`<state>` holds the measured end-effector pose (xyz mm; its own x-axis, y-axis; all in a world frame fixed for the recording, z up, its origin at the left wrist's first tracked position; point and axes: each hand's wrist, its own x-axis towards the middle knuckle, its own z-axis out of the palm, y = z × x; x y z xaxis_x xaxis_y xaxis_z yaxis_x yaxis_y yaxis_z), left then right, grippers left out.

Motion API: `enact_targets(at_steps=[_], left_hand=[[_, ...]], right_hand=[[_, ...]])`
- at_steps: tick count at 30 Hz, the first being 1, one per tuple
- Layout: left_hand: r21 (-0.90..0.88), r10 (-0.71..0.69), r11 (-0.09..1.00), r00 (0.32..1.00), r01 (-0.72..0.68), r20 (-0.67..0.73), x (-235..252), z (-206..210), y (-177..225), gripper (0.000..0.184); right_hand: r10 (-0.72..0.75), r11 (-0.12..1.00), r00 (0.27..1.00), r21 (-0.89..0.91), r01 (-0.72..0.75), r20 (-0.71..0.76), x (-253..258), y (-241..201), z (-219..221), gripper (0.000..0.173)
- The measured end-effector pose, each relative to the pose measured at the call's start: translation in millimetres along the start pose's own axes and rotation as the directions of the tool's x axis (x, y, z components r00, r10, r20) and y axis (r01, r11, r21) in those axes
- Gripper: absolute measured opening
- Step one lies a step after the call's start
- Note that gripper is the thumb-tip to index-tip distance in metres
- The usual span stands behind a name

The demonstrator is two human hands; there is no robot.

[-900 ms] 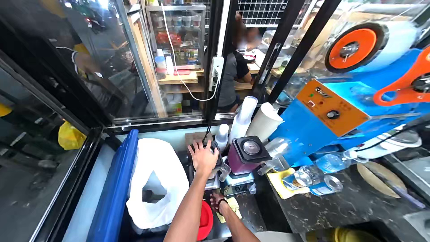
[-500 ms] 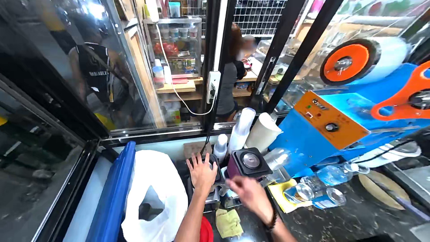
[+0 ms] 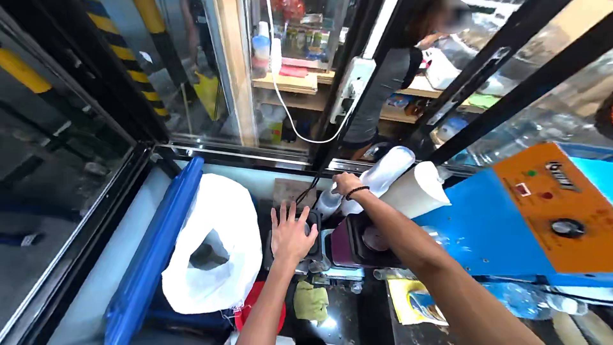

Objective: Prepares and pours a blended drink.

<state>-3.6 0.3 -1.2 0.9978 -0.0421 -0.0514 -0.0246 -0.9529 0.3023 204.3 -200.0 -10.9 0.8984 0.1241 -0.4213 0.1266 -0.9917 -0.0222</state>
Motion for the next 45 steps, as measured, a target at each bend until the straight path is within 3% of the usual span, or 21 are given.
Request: enact_targets(at_steps=[3,6,10,11,13,15,17,18,20,22,26,29,31,34,36,38,40,41,42,44,45], left_hand=[[-0.011,-0.003,1.0,1.0,0.003,0.009,-1,1,1,0.06],[-0.005,0.001,1.0,1.0,-0.001,0.016,-3,-1,1,0.06],[-0.036,0.011,0.999,1.0,-0.01,0.017,-5,-2,0,0.062],[-0.082,0.019,0.996,1.0,-0.021,-0.022,-6,-3,-2,0.064],[-0.284,0.039,0.953,0.971,-0.108,-0.238,-9,-4,-4,0.064],[-0.591,0.038,0.76,0.926,-0.27,-0.375,-14,-25,4,0.07],[-0.866,0.11,0.366,0.94,-0.34,-0.323,-22,-61,19,0.092],[-0.92,0.183,0.195,0.934,-0.34,-0.307,-27,-76,27,0.101],[-0.936,0.334,0.026,0.885,-0.352,-0.324,-34,-100,41,0.096],[-0.916,0.438,0.032,0.829,-0.401,-0.347,-40,-113,52,0.085],[-0.904,0.517,0.127,0.805,-0.409,-0.291,-46,-107,52,0.093],[-0.946,0.552,0.014,0.791,-0.324,-0.263,-49,-93,44,0.084],[-0.952,0.593,-0.006,0.766,-0.305,-0.249,-61,-85,40,0.081],[-0.927,0.676,0.068,0.7,-0.369,-0.229,-94,-78,37,0.079],[-0.907,0.733,0.115,0.651,-0.405,-0.197,-117,-68,32,0.079],[-0.922,0.745,0.168,0.657,-0.349,-0.113,-137,-51,18,0.069],[-0.926,0.643,0.254,0.764,-0.278,-0.053,-153,-26,1,0.039],[-0.922,0.605,0.305,0.796,-0.24,-0.008,-157,-18,-5,0.037],[-0.921,0.617,0.344,0.784,-0.186,0.072,-158,-14,-8,0.051],[-0.924,0.698,0.376,0.676,-0.067,0.235,-167,-10,2,0.088],[-0.932,0.72,0.361,0.646,-0.038,0.252,-176,-6,11,0.088]], right_hand=[[-0.032,0.999,0.998,-0.007,0.032,-0.06,0,11,0,0.04],[-0.057,0.998,0.991,-0.014,0.055,-0.117,-10,12,-12,0.051],[-0.169,0.984,0.94,-0.002,0.176,-0.296,-77,9,-50,0.054],[-0.191,0.977,0.915,0.017,0.211,-0.355,-102,10,-63,0.056],[-0.22,0.959,0.856,0.058,0.278,-0.468,-159,20,-91,0.06],[-0.239,0.896,0.798,0.192,0.401,-0.553,-220,44,-111,0.059],[-0.246,0.742,0.752,0.38,0.552,-0.611,-269,71,-107,0.06],[-0.24,0.636,0.735,0.469,0.612,-0.634,-290,79,-100,0.061],[-0.242,0.474,0.707,0.555,0.683,-0.665,-317,87,-85,0.061],[-0.263,0.413,0.682,0.559,0.719,-0.682,-329,92,-71,0.057],[-0.287,0.357,0.678,0.581,0.731,-0.677,-345,97,-52,0.051],[-0.295,0.342,0.721,0.635,0.693,-0.627,-362,95,-35,0.052],[-0.327,0.468,0.774,0.619,0.631,-0.542,-378,87,-27,0.063],[-0.313,0.836,0.897,0.357,0.416,-0.311,-410,38,-22,0.09],[-0.33,0.888,0.919,0.258,0.38,-0.217,-421,9,6,0.092],[-0.357,0.849,0.911,0.336,0.409,-0.207,-430,7,53,0.085],[-0.348,0.781,0.919,0.485,0.393,-0.184,-447,16,96,0.076],[-0.31,0.751,0.937,0.563,0.346,-0.163,-456,20,112,0.074],[-0.257,0.709,0.956,0.645,0.286,-0.142,-464,22,125,0.074],[-0.179,0.639,0.977,0.741,0.206,-0.118,-476,16,149,0.075],[-0.165,0.624,0.981,0.761,0.181,-0.098,-480,10,158,0.075]])
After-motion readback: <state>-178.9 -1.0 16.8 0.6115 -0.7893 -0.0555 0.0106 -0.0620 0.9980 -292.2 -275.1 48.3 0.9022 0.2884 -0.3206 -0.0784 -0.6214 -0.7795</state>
